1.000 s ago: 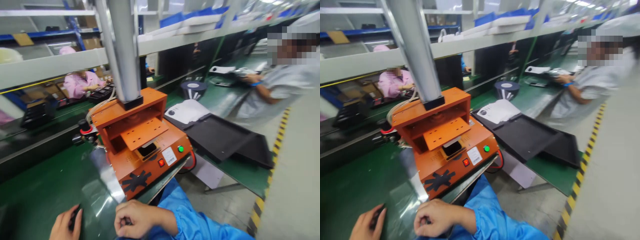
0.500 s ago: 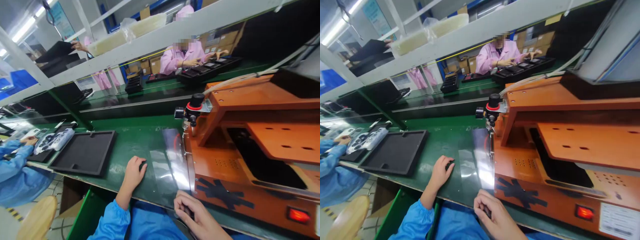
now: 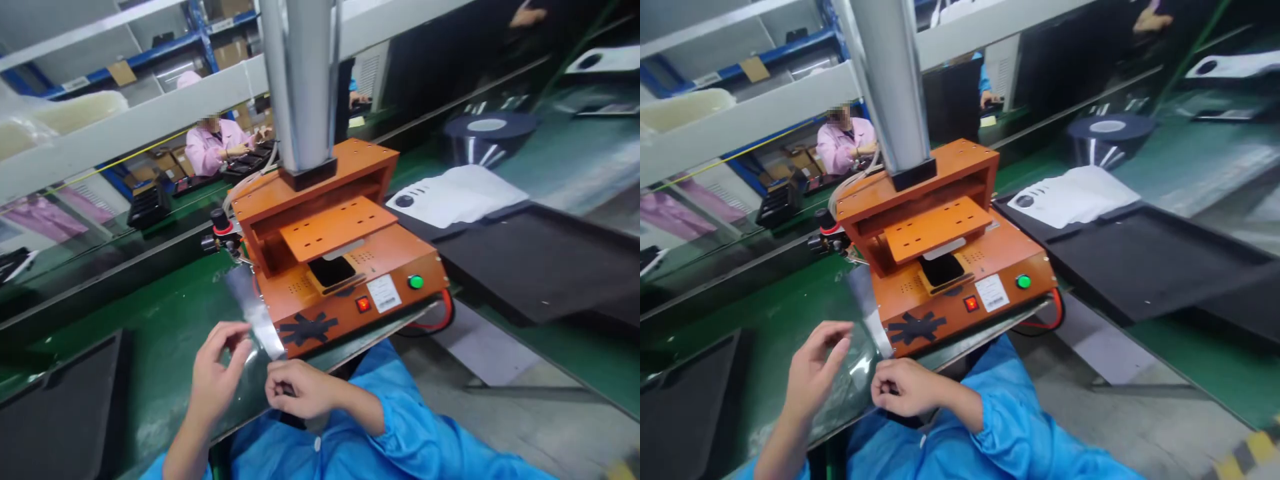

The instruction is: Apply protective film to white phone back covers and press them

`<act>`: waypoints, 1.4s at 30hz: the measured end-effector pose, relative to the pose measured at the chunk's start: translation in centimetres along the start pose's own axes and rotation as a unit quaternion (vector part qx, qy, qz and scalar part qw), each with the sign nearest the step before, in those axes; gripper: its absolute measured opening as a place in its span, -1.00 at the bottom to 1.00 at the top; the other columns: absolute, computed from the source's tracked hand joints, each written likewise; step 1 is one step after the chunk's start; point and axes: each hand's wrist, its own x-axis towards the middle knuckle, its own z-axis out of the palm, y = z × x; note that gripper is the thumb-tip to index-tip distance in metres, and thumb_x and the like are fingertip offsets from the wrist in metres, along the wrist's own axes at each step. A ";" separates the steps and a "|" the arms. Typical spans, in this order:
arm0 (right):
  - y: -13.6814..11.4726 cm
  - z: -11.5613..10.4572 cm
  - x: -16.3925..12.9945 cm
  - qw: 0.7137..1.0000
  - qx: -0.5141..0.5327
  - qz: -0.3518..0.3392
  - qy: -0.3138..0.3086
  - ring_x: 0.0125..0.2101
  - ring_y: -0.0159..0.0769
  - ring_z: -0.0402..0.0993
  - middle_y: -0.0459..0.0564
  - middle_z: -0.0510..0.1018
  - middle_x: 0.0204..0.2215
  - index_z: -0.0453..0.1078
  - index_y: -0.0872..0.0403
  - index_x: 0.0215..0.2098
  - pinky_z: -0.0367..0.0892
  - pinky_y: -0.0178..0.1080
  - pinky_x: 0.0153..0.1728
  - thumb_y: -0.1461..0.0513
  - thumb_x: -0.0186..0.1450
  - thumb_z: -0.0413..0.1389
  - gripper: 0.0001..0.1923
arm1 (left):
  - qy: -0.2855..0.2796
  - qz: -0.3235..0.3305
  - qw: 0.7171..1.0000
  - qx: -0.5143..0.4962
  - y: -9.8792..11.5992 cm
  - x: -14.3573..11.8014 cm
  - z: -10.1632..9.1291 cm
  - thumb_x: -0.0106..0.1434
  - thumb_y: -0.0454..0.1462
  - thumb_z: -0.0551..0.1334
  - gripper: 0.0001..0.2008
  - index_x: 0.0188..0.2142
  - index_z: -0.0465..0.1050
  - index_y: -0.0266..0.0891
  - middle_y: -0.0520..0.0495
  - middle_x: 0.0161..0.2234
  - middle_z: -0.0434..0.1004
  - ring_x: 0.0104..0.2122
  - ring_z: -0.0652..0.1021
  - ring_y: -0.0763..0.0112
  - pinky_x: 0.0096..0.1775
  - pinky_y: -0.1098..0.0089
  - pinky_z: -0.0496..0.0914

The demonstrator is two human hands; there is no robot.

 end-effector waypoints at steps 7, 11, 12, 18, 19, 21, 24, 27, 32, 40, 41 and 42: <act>-0.3 -0.3 0.2 0.999 0.035 -0.005 -0.023 -0.41 -0.45 0.34 -0.18 0.46 -0.41 0.51 0.11 -0.31 0.26 -0.38 -0.33 0.32 0.27 0.27 -0.98 | -0.172 -0.110 0.931 -0.302 7.5 8.6 9.6 0.03 -0.07 0.59 -0.14 0.26 0.40 -0.25 -0.30 0.06 0.62 -0.22 0.63 0.33 -0.31 0.41 0.51; -2.1 -1.2 -1.9 0.992 0.119 -0.022 -0.032 -0.48 -0.49 0.27 -0.20 0.41 -0.45 0.54 0.13 -0.27 0.22 -0.39 -0.40 0.02 0.32 0.37 -0.67 | -0.132 -0.143 0.921 -0.336 8.9 11.0 12.4 0.08 0.02 0.55 -0.33 0.06 0.49 -0.30 -0.34 0.06 0.62 -0.19 0.65 0.29 -0.41 0.48 0.41; -2.6 -1.5 -2.8 0.990 0.138 -0.017 -0.022 -0.49 -0.50 0.25 -0.20 0.39 -0.45 0.54 0.13 -0.28 0.20 -0.39 -0.43 -0.04 0.30 0.39 -0.61 | -0.117 -0.146 0.919 -0.347 9.1 11.5 12.8 0.09 0.02 0.54 -0.37 0.02 0.50 -0.30 -0.32 0.03 0.64 -0.22 0.65 0.31 -0.42 0.49 0.39; -4.0 -3.1 -8.4 0.964 0.253 0.068 0.046 -0.53 -0.51 0.18 -0.20 0.35 -0.50 0.48 0.15 -0.36 0.08 -0.36 -0.48 -0.11 0.21 0.45 -0.49 | -0.021 -0.158 0.906 -0.392 9.4 13.7 15.4 -0.06 -0.07 0.56 -0.40 -0.08 0.50 -0.31 -0.22 -0.21 0.68 -0.27 0.72 0.15 -0.49 0.51 0.32; -4.1 -3.1 -8.9 0.955 0.280 0.068 0.063 -0.52 -0.50 0.19 -0.19 0.36 -0.50 0.47 0.14 -0.38 0.07 -0.35 -0.47 -0.11 0.21 0.44 -0.49 | -0.014 -0.170 0.903 -0.395 9.5 13.9 15.9 -0.09 -0.09 0.57 -0.39 -0.10 0.50 -0.32 -0.23 -0.21 0.69 -0.27 0.73 0.12 -0.50 0.51 0.34; -4.4 -3.2 -9.7 0.933 0.338 0.054 0.107 -0.53 -0.49 0.19 -0.18 0.37 -0.50 0.44 0.13 -0.42 0.05 -0.33 -0.48 -0.10 0.19 0.44 -0.50 | -0.014 -0.201 0.895 -0.397 9.6 14.1 16.5 -0.13 -0.14 0.58 -0.40 -0.13 0.50 -0.33 -0.25 -0.17 0.70 -0.32 0.73 0.15 -0.54 0.52 0.36; -5.9 -3.9 -10.6 0.889 0.414 0.012 0.195 -0.58 -0.48 0.14 -0.19 0.31 -0.53 0.40 0.10 -0.47 0.01 -0.31 -0.53 -0.07 0.12 0.44 -0.53 | -0.046 -0.245 0.888 -0.386 9.8 13.1 16.7 -0.08 -0.21 0.53 -0.49 -0.14 0.50 -0.35 -0.31 -0.09 0.70 -0.37 0.73 0.21 -0.58 0.56 0.38; -8.9 -6.2 -12.3 0.862 0.399 -0.030 0.312 -0.59 -0.44 0.08 -0.18 0.21 -0.57 0.31 0.04 -0.52 0.02 -0.28 -0.54 -0.13 0.08 0.39 -0.49 | -0.096 -0.241 0.894 -0.365 9.7 10.8 16.0 0.03 -0.19 0.47 -0.54 -0.11 0.49 -0.36 -0.34 -0.06 0.69 -0.34 0.74 0.17 -0.62 0.55 0.38; -13.7 -11.0 -16.3 0.810 0.181 -0.039 0.556 -0.55 -0.38 -0.07 -0.19 0.06 -0.48 0.39 -0.07 -0.27 0.02 -0.25 -0.55 -0.27 0.20 0.22 -0.50 | -0.195 -0.230 0.895 -0.329 9.2 5.1 14.6 0.12 0.04 0.50 -0.37 0.03 0.49 -0.31 -0.25 -0.15 0.70 -0.37 0.72 0.22 -0.61 0.52 0.44; -11.1 -9.6 -14.3 0.779 -0.051 -0.014 0.625 -0.06 -0.11 0.61 0.08 0.61 0.06 -0.50 -0.15 0.59 0.54 0.04 0.03 -0.07 0.26 0.45 0.36 | -0.213 -0.186 0.907 -0.312 9.8 -1.6 17.8 0.23 0.22 0.39 -0.37 0.00 0.46 -0.22 -0.22 -0.20 0.70 -0.36 0.72 0.18 -0.52 0.42 0.55; -10.7 -9.1 -14.0 0.777 -0.043 -0.012 0.628 -0.08 -0.12 0.63 0.07 0.63 0.04 -0.52 -0.15 0.59 0.56 0.06 0.05 -0.02 0.30 0.44 0.34 | -0.211 -0.183 0.907 -0.316 9.8 -2.1 18.3 0.24 0.22 0.38 -0.38 0.01 0.45 -0.21 -0.22 -0.19 0.70 -0.34 0.73 0.17 -0.50 0.40 0.57; -10.4 -8.7 -13.8 0.773 -0.031 -0.011 0.633 -0.11 -0.14 0.65 0.05 0.65 -0.01 -0.52 -0.15 0.59 0.58 0.06 0.04 0.02 0.32 0.42 0.31 | -0.207 -0.180 0.907 -0.319 9.7 -2.5 18.7 0.26 0.21 0.37 -0.40 0.00 0.45 -0.21 -0.23 -0.18 0.71 -0.32 0.73 0.16 -0.49 0.40 0.58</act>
